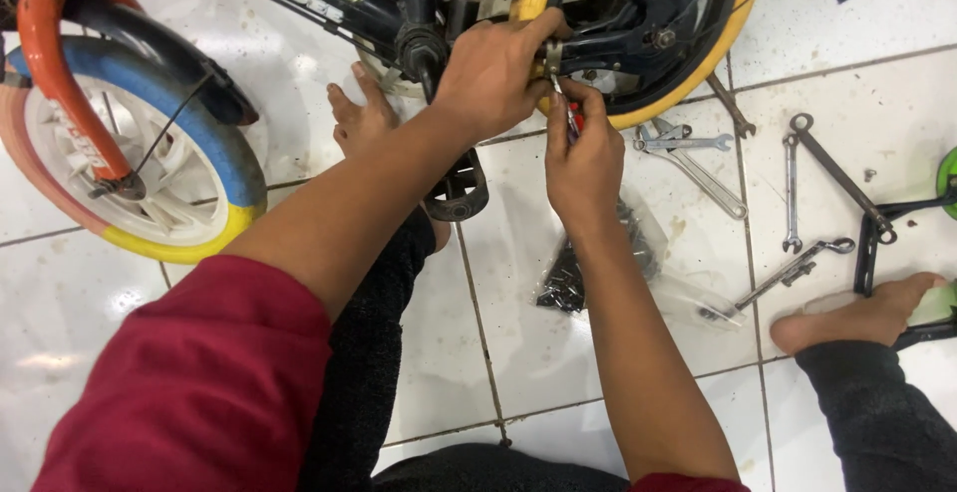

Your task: The person sorts through a bag of screws and then uses a tool to tighten a nut on the axle of a small bicycle while sitting on the floor.

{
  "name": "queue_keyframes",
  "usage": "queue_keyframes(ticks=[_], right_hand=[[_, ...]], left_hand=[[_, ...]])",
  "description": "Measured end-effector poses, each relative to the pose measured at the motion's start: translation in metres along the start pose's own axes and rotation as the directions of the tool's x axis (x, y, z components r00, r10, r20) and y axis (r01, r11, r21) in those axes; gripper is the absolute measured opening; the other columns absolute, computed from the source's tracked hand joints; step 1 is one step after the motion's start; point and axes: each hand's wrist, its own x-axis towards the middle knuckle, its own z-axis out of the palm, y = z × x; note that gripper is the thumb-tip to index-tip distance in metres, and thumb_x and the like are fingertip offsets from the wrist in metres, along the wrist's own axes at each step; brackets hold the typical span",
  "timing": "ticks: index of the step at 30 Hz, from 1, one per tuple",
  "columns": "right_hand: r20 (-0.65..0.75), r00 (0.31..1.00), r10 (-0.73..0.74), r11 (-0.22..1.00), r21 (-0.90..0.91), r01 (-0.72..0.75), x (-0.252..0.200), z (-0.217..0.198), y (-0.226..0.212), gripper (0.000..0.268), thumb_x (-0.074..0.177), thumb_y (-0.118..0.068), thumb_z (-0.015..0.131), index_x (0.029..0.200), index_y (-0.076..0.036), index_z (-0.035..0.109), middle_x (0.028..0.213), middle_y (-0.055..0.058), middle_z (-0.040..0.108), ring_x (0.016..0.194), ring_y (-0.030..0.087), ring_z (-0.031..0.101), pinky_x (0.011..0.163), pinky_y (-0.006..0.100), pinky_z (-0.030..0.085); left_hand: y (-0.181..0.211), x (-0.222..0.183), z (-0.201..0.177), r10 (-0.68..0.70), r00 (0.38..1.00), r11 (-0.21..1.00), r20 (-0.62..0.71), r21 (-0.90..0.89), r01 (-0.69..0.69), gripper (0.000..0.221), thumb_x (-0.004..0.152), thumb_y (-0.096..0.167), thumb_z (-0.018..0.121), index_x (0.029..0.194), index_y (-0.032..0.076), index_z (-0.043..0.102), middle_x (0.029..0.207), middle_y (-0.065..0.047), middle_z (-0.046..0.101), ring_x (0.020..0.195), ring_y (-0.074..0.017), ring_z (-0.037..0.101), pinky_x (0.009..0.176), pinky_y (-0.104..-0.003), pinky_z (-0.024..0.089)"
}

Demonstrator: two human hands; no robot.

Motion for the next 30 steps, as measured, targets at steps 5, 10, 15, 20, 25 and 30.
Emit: queue_keyframes(ticks=[5, 10, 15, 20, 25, 30], right_hand=[[-0.021, 1.000, -0.005, 1.000, 0.001, 0.005, -0.003, 0.003, -0.002, 0.033, 0.108, -0.034, 0.048, 0.127, -0.009, 0.058, 0.115, 0.011, 0.075, 0.101, 0.028, 0.074, 0.079, 0.038, 0.058], [-0.031, 0.998, -0.063, 0.998, -0.005, 0.063, -0.002, 0.004, -0.001, 0.031, 0.108, -0.031, 0.050, 0.127, -0.007, 0.059, 0.115, 0.013, 0.075, 0.102, 0.029, 0.075, 0.081, 0.038, 0.059], [-0.048, 0.996, -0.080, 0.996, -0.038, 0.078, -0.003, 0.007, -0.004, 0.028, 0.109, -0.029, 0.049, 0.125, -0.008, 0.058, 0.117, 0.009, 0.075, 0.103, 0.030, 0.074, 0.080, 0.040, 0.059], [-0.075, 0.993, -0.091, 0.996, -0.020, 0.090, -0.004, 0.010, -0.007, 0.027, 0.109, -0.026, 0.050, 0.124, -0.006, 0.058, 0.116, 0.013, 0.075, 0.104, 0.031, 0.074, 0.081, 0.040, 0.059], [-0.066, 0.997, -0.042, 0.997, -0.065, 0.038, -0.004, 0.010, -0.010, 0.025, 0.107, -0.024, 0.051, 0.123, -0.006, 0.059, 0.110, 0.015, 0.076, 0.098, 0.033, 0.074, 0.077, 0.043, 0.058], [0.022, 0.994, -0.107, 0.872, -0.478, 0.104, 0.009, 0.002, -0.027, 0.020, 0.106, -0.023, 0.056, 0.113, -0.007, 0.065, 0.088, 0.020, 0.071, 0.074, 0.047, 0.066, 0.058, 0.058, 0.048]], left_hand=[[0.002, 0.003, -0.001, -0.134, 0.991, 0.988, 0.013, -0.079, 0.135, 0.047, 0.072, 0.005, 0.075, 0.113, 0.021, 0.060, 0.061, -0.002, 0.063, 0.054, -0.0270, 0.059, 0.055, -0.045, 0.047], [0.005, 0.006, -0.003, -0.230, 0.972, 0.964, 0.042, -0.127, 0.234, 0.046, 0.069, -0.001, 0.070, 0.108, 0.023, 0.062, 0.055, 0.001, 0.056, 0.050, -0.0223, 0.053, 0.049, -0.041, 0.044], [0.005, 0.007, -0.005, -0.259, 0.964, 0.954, 0.060, -0.136, 0.265, 0.049, 0.063, 0.007, 0.076, 0.106, 0.027, 0.063, 0.078, 0.002, 0.070, 0.069, -0.0255, 0.067, 0.055, -0.043, 0.048], [0.006, 0.009, -0.004, -0.264, 0.962, 0.954, 0.061, -0.127, 0.270, 0.049, 0.064, 0.002, 0.072, 0.105, 0.027, 0.063, 0.078, 0.004, 0.072, 0.069, -0.0251, 0.067, 0.056, -0.043, 0.050], [0.006, 0.007, -0.001, -0.283, 0.956, 0.951, 0.077, -0.105, 0.290, 0.047, 0.067, 0.004, 0.072, 0.107, 0.028, 0.063, 0.069, 0.001, 0.066, 0.064, -0.0261, 0.064, 0.053, -0.043, 0.047], [0.007, 0.010, -0.007, -0.311, 0.947, 0.938, 0.075, -0.136, 0.319, 0.050, 0.067, -0.003, 0.066, 0.106, 0.028, 0.068, 0.089, -0.004, 0.071, 0.075, -0.0262, 0.066, 0.059, -0.044, 0.050]])
